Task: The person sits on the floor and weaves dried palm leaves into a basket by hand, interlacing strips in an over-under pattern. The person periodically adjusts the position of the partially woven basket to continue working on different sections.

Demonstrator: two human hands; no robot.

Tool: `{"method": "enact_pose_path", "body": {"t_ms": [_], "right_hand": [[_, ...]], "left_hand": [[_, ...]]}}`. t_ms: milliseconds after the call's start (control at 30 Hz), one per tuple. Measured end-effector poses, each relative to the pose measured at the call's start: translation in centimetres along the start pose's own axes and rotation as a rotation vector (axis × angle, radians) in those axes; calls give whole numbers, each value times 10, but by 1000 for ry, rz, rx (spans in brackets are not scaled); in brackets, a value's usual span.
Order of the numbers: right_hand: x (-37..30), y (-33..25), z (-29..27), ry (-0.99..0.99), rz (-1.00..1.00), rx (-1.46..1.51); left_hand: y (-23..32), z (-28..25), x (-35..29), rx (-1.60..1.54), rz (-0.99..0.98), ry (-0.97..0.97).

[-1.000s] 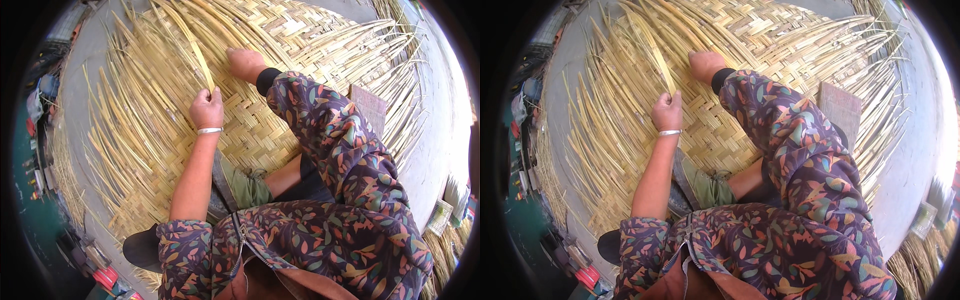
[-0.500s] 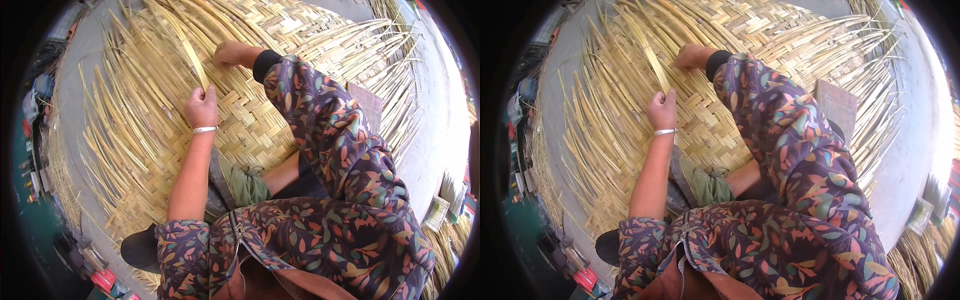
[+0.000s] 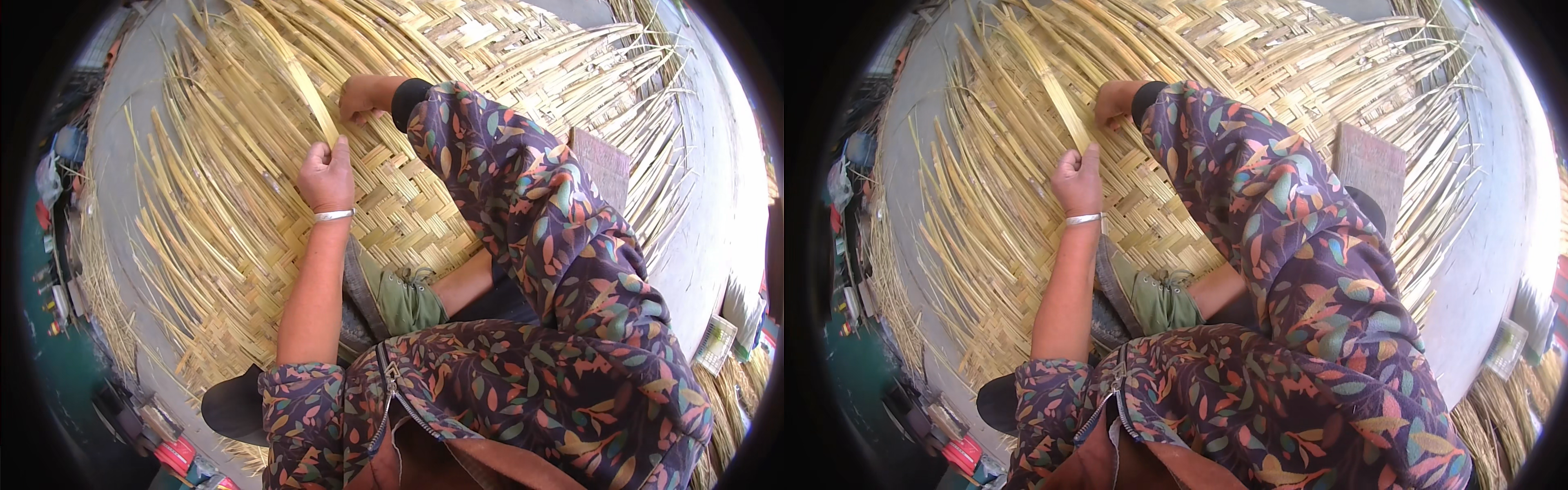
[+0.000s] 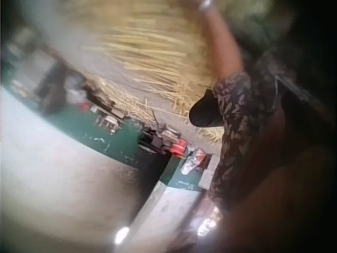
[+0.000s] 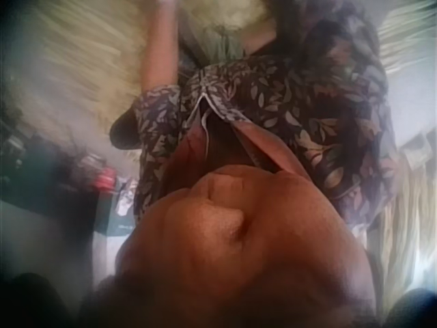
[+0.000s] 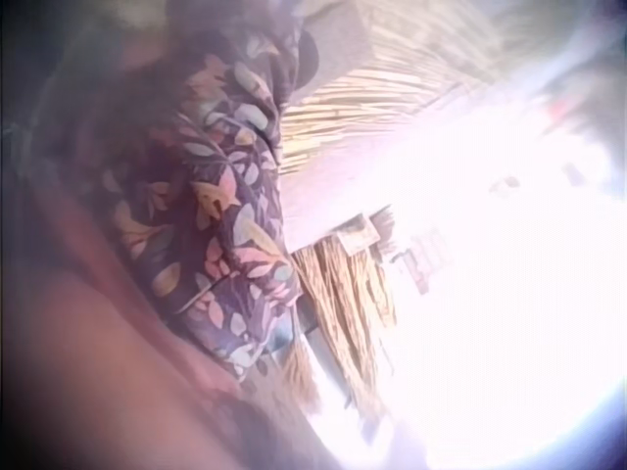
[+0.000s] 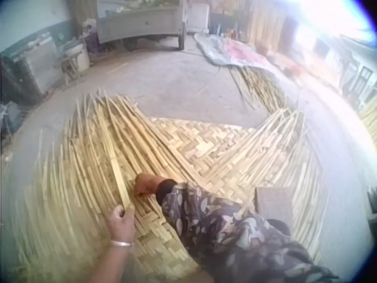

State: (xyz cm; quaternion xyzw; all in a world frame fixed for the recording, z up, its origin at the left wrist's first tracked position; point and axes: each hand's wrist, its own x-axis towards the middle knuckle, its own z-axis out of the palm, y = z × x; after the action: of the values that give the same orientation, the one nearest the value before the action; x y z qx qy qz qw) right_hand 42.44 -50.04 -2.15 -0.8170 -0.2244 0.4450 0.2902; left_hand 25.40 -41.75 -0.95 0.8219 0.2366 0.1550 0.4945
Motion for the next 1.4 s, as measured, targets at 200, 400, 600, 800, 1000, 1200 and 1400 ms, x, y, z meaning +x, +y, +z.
{"method": "enact_pose_path", "body": {"t_ms": [200, 400, 600, 800, 1000, 1200, 1400], "right_hand": [[-9, 19, 1, 129, -51, 140], [-26, 13, 12, 455, -153, -98], [-51, 17, 14, 296, -167, 626], [-45, 33, 24, 126, -291, 951], [-65, 40, 10, 305, -387, 1356], [-83, 67, -11, 662, -453, 1756], [-88, 78, -11, 623, -445, 1643]], "left_hand": [[3, 7, 1, 16, 21, -11], [0, 6, 6, 57, -44, -12], [-8, 19, 27, 35, -118, -89], [-21, 27, 33, 38, -195, -322], [-22, 20, 26, -152, -276, -418], [-27, 21, 26, -130, -286, -397], [-28, 22, 33, -93, -282, -494]]}}
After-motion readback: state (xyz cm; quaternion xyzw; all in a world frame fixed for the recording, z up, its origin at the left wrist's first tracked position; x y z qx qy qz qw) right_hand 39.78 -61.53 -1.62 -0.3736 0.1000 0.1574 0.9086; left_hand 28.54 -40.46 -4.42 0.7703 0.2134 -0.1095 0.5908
